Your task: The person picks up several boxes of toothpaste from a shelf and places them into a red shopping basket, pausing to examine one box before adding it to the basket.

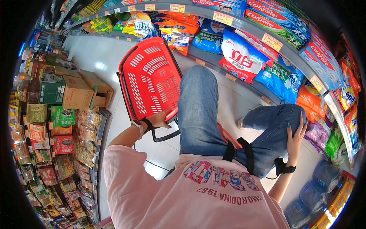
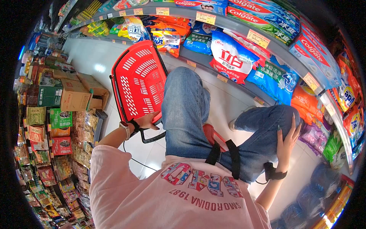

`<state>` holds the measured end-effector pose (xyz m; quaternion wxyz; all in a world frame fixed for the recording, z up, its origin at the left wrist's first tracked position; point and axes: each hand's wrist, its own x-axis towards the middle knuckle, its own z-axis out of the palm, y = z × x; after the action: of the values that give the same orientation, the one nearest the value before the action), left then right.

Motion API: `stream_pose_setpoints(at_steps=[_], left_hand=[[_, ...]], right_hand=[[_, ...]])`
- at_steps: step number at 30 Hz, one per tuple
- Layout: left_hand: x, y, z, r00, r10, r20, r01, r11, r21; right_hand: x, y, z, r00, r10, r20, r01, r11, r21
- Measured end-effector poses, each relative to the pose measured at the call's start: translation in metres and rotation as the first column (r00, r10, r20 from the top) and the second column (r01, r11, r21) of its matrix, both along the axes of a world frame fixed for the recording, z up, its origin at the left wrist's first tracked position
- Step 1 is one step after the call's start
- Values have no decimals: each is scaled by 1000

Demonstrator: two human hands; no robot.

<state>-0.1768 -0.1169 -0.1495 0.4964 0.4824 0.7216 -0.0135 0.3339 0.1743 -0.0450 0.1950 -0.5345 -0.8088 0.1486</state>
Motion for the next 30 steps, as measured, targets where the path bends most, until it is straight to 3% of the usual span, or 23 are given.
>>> stream_pose_setpoints(at_steps=[17, 19, 30], left_hand=[[-2, -4, -7, 999, 30, 26, -30, 1000, 3], [-3, -6, -9, 999, -46, -1, 46, 991, 125], [3, -1, 6, 999, -43, -21, 45, 989, 138]], right_hand=[[-5, -2, 5, 1000, 4, -19, -4, 1000, -2], [-6, -2, 5, 1000, 0, -18, 0, 1000, -6], [-3, -1, 3, 1000, 4, -11, -4, 1000, -11]])
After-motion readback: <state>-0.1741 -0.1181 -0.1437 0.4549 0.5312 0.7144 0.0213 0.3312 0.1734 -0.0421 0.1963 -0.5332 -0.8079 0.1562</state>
